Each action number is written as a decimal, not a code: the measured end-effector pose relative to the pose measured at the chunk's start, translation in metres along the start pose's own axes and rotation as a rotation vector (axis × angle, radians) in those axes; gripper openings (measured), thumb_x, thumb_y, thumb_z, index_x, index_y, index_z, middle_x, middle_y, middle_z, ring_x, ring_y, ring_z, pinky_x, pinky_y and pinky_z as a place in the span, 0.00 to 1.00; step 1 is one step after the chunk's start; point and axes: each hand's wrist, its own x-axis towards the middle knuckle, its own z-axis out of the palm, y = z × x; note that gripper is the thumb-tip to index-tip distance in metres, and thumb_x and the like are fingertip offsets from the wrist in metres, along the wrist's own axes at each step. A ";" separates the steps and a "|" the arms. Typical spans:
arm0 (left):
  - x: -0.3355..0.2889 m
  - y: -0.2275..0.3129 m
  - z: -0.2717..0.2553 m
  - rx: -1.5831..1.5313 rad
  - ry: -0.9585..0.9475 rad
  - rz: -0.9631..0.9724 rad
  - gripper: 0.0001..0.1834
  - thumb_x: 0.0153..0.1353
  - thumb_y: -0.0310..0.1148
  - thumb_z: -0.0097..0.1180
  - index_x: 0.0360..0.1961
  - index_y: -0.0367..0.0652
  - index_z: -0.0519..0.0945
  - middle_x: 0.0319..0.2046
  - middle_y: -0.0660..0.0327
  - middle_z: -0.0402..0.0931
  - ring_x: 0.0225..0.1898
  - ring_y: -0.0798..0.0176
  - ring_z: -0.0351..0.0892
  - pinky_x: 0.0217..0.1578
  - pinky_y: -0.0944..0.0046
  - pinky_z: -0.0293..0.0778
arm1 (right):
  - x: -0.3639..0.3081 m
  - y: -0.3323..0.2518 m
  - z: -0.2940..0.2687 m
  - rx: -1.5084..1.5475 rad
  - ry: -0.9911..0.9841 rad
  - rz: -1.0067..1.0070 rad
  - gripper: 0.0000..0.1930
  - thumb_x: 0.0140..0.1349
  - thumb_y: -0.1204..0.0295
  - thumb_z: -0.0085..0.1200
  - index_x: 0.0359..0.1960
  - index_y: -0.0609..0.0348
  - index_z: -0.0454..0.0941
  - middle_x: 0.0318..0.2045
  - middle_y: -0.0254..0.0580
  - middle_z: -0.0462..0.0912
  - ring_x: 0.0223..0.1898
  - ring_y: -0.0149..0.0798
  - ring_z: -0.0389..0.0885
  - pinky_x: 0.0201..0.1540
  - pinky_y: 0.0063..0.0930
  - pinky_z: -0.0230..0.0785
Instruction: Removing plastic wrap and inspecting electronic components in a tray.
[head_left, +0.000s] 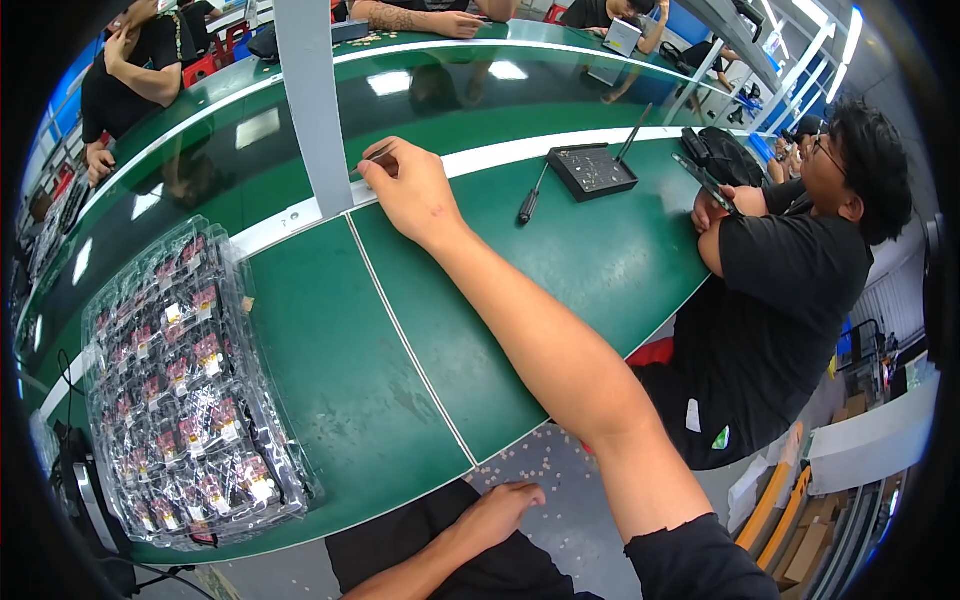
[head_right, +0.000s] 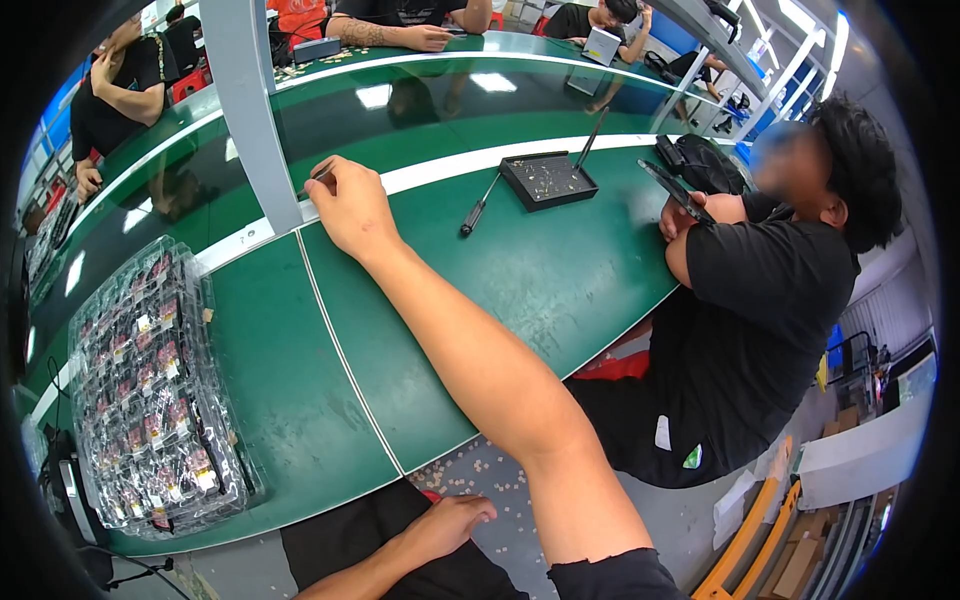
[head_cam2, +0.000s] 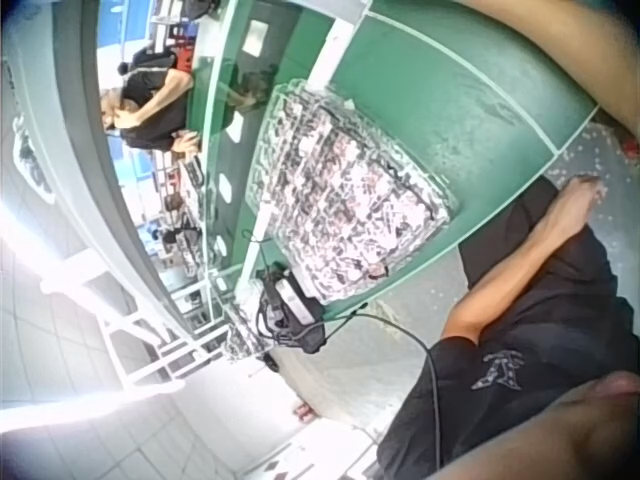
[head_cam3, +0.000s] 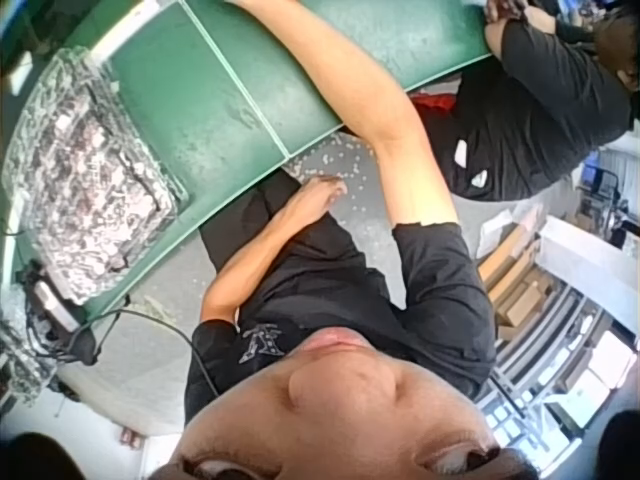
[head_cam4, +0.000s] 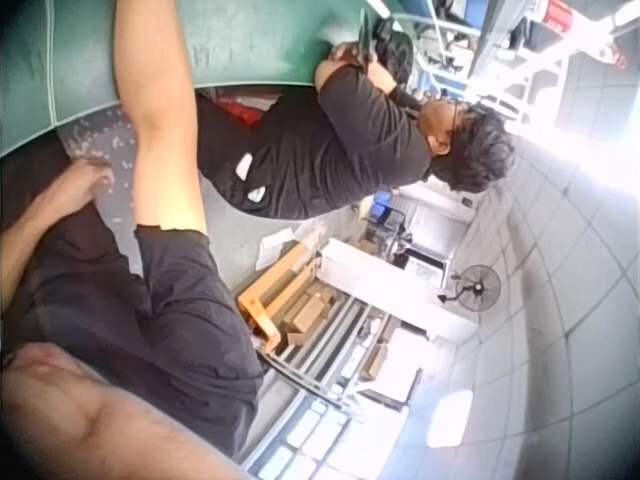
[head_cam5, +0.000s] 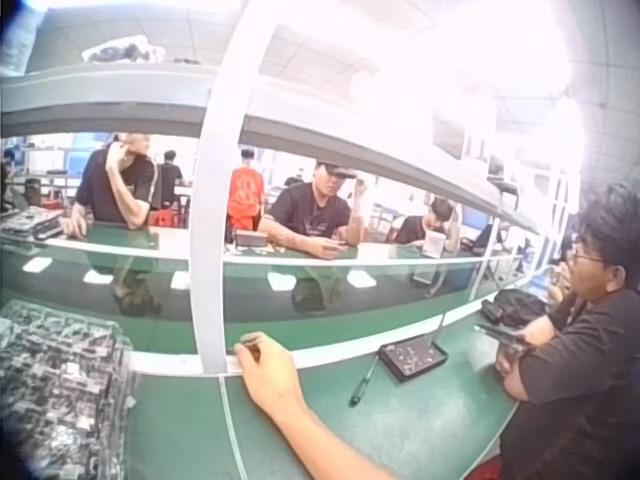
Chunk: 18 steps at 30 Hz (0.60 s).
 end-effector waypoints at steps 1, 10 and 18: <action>0.001 0.001 0.000 -0.005 -0.004 -0.008 0.05 0.69 0.23 0.56 0.44 0.35 0.80 0.42 0.49 0.84 0.45 0.42 0.84 0.46 0.50 0.80 | -0.001 0.002 -0.002 0.004 -0.002 0.010 0.14 0.68 0.69 0.60 0.48 0.69 0.83 0.40 0.52 0.90 0.43 0.43 0.88 0.50 0.35 0.78; -0.001 0.011 -0.002 -0.045 0.020 -0.062 0.13 0.69 0.26 0.59 0.53 0.37 0.84 0.46 0.47 0.87 0.42 0.44 0.88 0.46 0.53 0.83 | -0.001 -0.001 0.002 -0.006 0.004 -0.021 0.14 0.68 0.70 0.60 0.48 0.69 0.83 0.39 0.51 0.89 0.42 0.43 0.87 0.49 0.35 0.78; -0.001 0.004 -0.003 0.002 -0.033 -0.014 0.11 0.69 0.27 0.60 0.49 0.36 0.86 0.47 0.48 0.87 0.47 0.45 0.87 0.49 0.54 0.82 | 0.000 0.000 0.001 -0.002 -0.004 -0.008 0.14 0.68 0.69 0.61 0.48 0.69 0.83 0.40 0.51 0.89 0.42 0.42 0.87 0.48 0.35 0.78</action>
